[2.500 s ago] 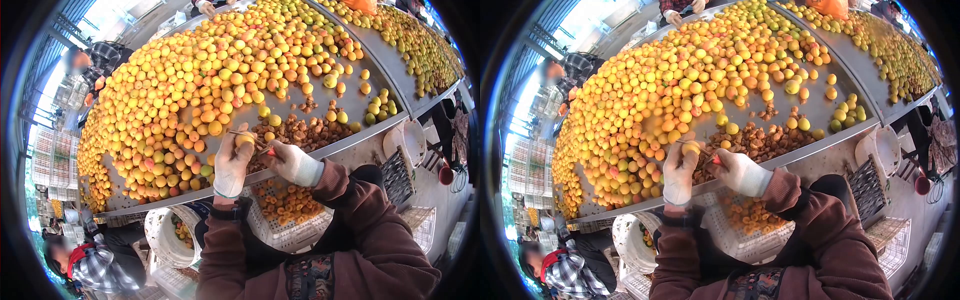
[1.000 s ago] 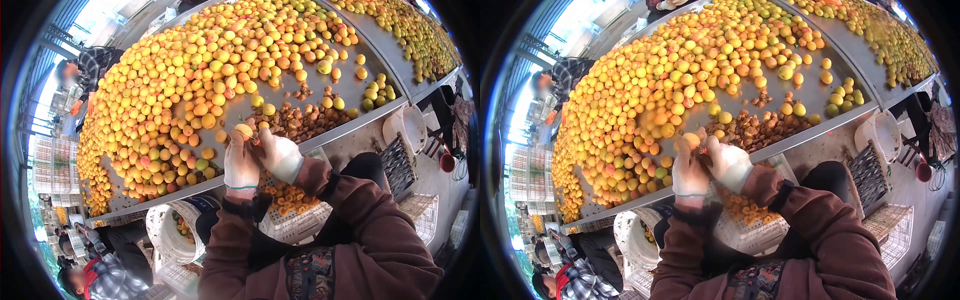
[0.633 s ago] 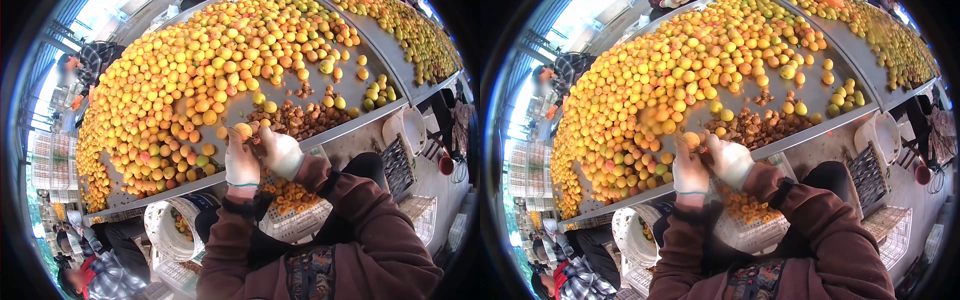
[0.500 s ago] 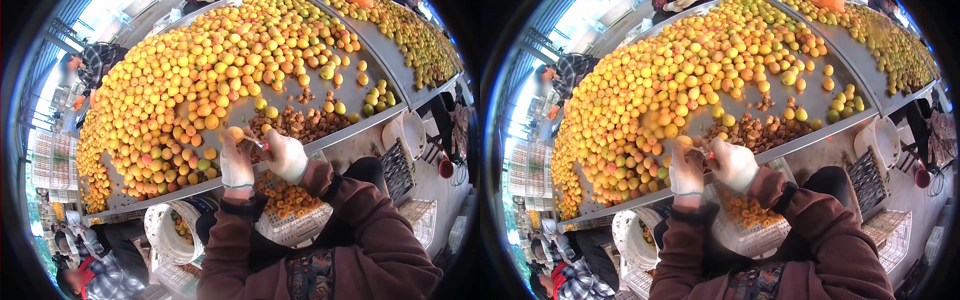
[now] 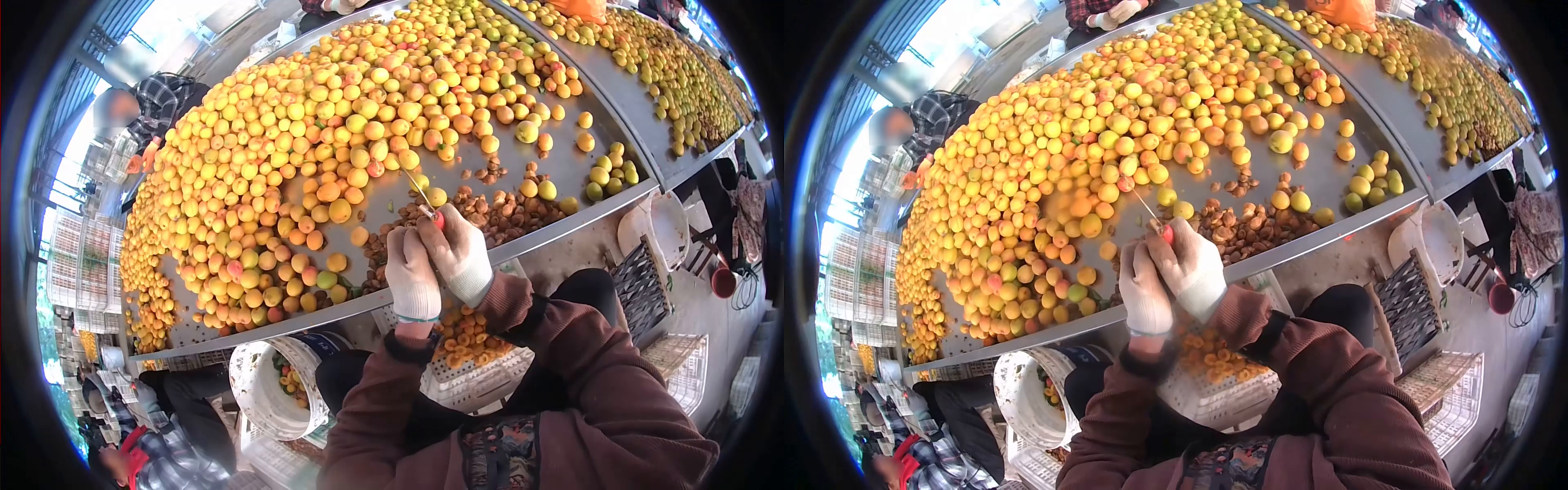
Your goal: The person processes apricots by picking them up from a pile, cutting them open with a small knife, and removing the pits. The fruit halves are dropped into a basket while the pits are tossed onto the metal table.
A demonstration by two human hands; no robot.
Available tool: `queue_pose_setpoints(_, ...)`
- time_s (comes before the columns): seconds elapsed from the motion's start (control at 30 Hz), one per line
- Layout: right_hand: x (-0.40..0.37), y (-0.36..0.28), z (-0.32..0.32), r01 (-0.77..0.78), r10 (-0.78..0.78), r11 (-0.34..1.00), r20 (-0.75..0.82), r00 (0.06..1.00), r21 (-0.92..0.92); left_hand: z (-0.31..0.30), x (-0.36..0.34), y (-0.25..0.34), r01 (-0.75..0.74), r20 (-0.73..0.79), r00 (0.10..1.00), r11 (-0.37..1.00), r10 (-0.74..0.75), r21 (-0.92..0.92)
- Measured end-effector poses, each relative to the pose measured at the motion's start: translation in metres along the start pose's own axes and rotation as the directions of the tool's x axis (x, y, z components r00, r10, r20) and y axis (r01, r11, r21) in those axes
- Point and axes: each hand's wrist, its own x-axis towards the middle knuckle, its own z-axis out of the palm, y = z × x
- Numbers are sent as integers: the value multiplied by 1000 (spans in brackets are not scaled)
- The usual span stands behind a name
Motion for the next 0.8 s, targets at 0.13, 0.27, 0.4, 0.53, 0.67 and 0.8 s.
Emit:
queue_pose_setpoints(0.13,-3,-4,-4,-9,15,989,42,999,-145,4,0,-9,-99,-38,994,995,99,-15)
queue_pose_setpoints(0.27,-4,0,-7,288,-221,884,214,952,-368,-3,-2,22,621,81,724,597,-685,-508)
queue_pose_setpoints(0.4,-4,-1,-4,-13,6,997,97,995,72,-28,14,7,722,250,669,531,-700,-444)
queue_pose_setpoints(0.53,0,-12,-10,-237,171,900,204,964,365,-23,10,23,645,336,761,593,-555,-482)
queue_pose_setpoints(0.67,0,-17,-12,-6,-24,996,315,949,93,-21,11,17,559,226,814,617,-535,-554)
queue_pose_setpoints(0.8,15,-32,-12,-195,221,856,3,975,479,-25,1,14,711,503,700,559,-507,-427)
